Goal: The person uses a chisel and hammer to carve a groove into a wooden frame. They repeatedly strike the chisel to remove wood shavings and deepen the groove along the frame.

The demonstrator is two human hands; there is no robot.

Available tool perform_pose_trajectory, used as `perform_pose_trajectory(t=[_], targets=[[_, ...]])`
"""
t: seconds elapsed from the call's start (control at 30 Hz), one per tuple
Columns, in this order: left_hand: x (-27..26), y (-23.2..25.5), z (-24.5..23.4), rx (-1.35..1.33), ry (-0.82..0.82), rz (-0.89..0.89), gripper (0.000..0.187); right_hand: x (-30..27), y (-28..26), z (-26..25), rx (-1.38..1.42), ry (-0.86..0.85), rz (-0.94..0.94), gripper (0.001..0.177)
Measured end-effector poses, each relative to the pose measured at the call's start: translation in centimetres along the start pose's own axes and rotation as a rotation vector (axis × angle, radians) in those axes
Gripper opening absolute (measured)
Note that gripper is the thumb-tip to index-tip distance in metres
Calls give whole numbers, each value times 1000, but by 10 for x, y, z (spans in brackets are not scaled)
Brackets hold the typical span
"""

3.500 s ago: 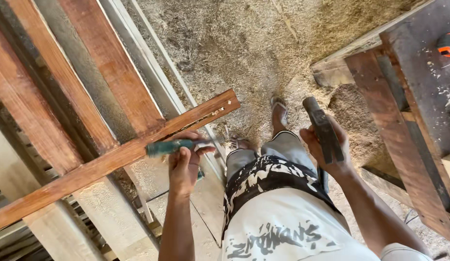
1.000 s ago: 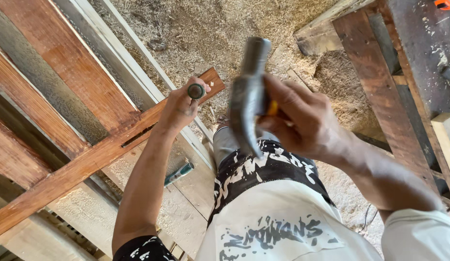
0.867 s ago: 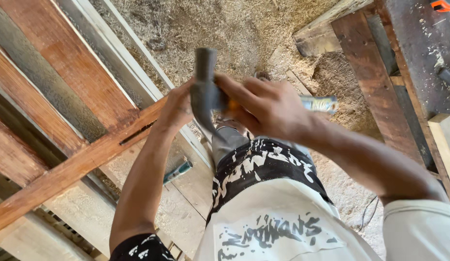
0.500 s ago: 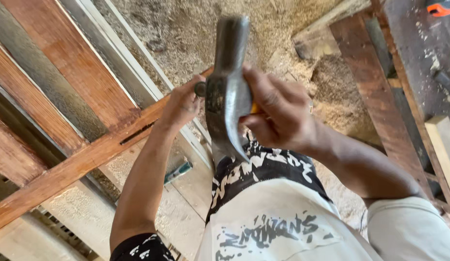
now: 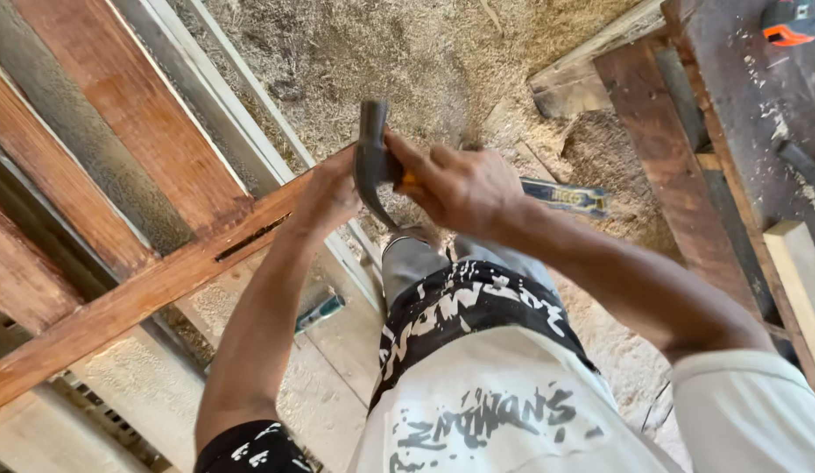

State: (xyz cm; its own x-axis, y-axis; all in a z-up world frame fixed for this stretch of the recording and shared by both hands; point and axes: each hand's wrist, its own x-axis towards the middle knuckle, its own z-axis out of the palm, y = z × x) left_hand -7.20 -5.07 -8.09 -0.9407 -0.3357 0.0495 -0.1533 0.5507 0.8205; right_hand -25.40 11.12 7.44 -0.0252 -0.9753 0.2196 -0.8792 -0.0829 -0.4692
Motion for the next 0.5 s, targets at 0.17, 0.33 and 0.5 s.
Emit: perform_pose_trajectory(t=[0.17,0.33,0.5], targets=[[2,8,6,-92,6,-44,33,-21,13,11,220,86,125,47],[-6,0,12,96,137,-112,19,-60,35,9,557,369,272,43],[-25,-11,33,-291,415,-61,15,-116,64,9,468,311,556,44]])
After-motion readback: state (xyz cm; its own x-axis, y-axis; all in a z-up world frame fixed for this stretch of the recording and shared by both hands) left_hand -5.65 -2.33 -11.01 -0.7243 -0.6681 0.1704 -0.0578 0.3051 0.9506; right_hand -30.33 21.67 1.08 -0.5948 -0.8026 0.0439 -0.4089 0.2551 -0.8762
